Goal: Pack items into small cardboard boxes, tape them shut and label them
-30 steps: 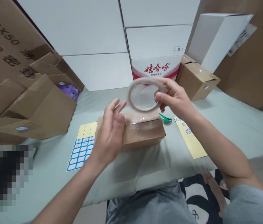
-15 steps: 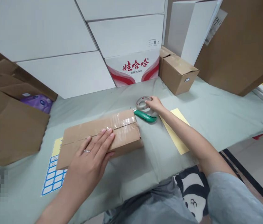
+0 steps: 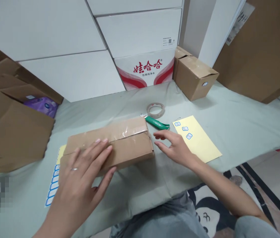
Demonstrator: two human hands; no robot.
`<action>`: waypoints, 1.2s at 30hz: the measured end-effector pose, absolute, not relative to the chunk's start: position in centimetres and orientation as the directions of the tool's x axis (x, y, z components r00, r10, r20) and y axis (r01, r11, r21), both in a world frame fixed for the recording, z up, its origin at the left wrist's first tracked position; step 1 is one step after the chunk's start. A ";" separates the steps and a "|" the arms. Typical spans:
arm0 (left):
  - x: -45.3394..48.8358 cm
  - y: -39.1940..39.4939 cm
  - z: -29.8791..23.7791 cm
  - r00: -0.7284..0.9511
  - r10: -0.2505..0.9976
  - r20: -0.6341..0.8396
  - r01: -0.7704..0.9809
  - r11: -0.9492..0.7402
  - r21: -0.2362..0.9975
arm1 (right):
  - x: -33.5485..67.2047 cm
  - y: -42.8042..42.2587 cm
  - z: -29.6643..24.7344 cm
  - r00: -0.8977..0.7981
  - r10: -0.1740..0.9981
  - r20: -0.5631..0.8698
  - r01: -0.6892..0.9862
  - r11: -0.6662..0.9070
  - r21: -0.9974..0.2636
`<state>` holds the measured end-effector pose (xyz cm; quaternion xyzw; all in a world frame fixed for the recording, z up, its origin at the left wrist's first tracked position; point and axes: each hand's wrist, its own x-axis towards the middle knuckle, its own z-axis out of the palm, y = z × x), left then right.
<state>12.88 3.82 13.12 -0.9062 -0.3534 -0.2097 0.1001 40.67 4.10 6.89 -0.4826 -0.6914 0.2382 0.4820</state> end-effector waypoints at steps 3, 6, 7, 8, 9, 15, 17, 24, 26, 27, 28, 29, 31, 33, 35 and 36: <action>12.1 3.8 12.9 0.624 0.621 0.474 0.729 -0.681 -0.066 | 40.3 3.5 5.5 -0.095 0.851 0.517 0.465 0.497 -0.732; 11.6 4.0 12.5 0.642 0.624 0.446 0.718 -0.694 -0.062 | 40.1 4.1 4.7 -0.113 0.815 0.568 0.488 0.543 -0.683; 11.6 4.0 12.3 0.648 0.624 0.436 0.712 -0.699 -0.057 | 40.1 4.3 4.6 -0.118 0.806 0.580 0.495 0.555 -0.669; 11.5 4.1 12.3 0.652 0.625 0.430 0.709 -0.703 -0.054 | 40.1 4.5 4.6 -0.123 0.796 0.592 0.502 0.565 -0.655; 11.5 4.1 12.2 0.654 0.626 0.426 0.708 -0.704 -0.054 | 40.1 4.6 4.7 -0.126 0.788 0.603 0.509 0.573 -0.642; 11.6 3.9 12.2 0.640 0.631 0.437 0.723 -0.688 -0.065 | 39.6 4.5 5.1 -0.104 0.758 0.644 0.548 0.584 -0.598; 11.6 3.9 12.2 0.634 0.639 0.436 0.729 -0.681 -0.062 | 39.5 4.4 5.2 -0.089 0.758 0.646 0.560 0.574 -0.597; 11.6 3.8 12.0 0.635 0.636 0.438 0.729 -0.681 -0.068 | 38.8 4.4 5.4 -0.051 0.792 0.609 0.626 0.500 -0.598; 11.7 3.8 12.0 0.630 0.639 0.441 0.732 -0.678 -0.065 | 39.1 4.6 5.6 -0.019 0.812 0.583 0.670 0.444 -0.596; 11.7 3.8 12.1 0.630 0.638 0.442 0.732 -0.679 -0.064 | 39.5 4.7 5.7 0.006 0.822 0.569 0.697 0.405 -0.592; 11.7 3.8 12.1 0.631 0.636 0.443 0.730 -0.680 -0.064 | 40.2 4.7 5.7 0.037 0.831 0.555 0.727 0.359 -0.585; 11.7 3.8 12.1 0.632 0.635 0.444 0.729 -0.681 -0.065 | 41.1 4.6 5.7 0.070 0.839 0.540 0.761 0.305 -0.573; 11.8 3.8 12.1 0.631 0.631 0.451 0.729 -0.682 -0.065 | 43.4 4.1 5.5 0.139 0.846 0.514 0.832 0.181 -0.524; 11.8 3.8 12.1 0.629 0.631 0.454 0.729 -0.681 -0.064 | 46.0 3.3 5.2 0.195 0.852 0.486 0.894 0.050 -0.446; 11.9 3.7 12.1 0.625 0.638 0.450 0.733 -0.678 -0.058 | 48.1 2.2 4.7 0.223 0.868 0.443 0.933 -0.058 -0.356; 11.9 3.7 12.0 0.624 0.641 0.448 0.734 -0.677 -0.054 | 48.8 1.6 4.4 0.227 0.881 0.416 0.945 -0.096 -0.313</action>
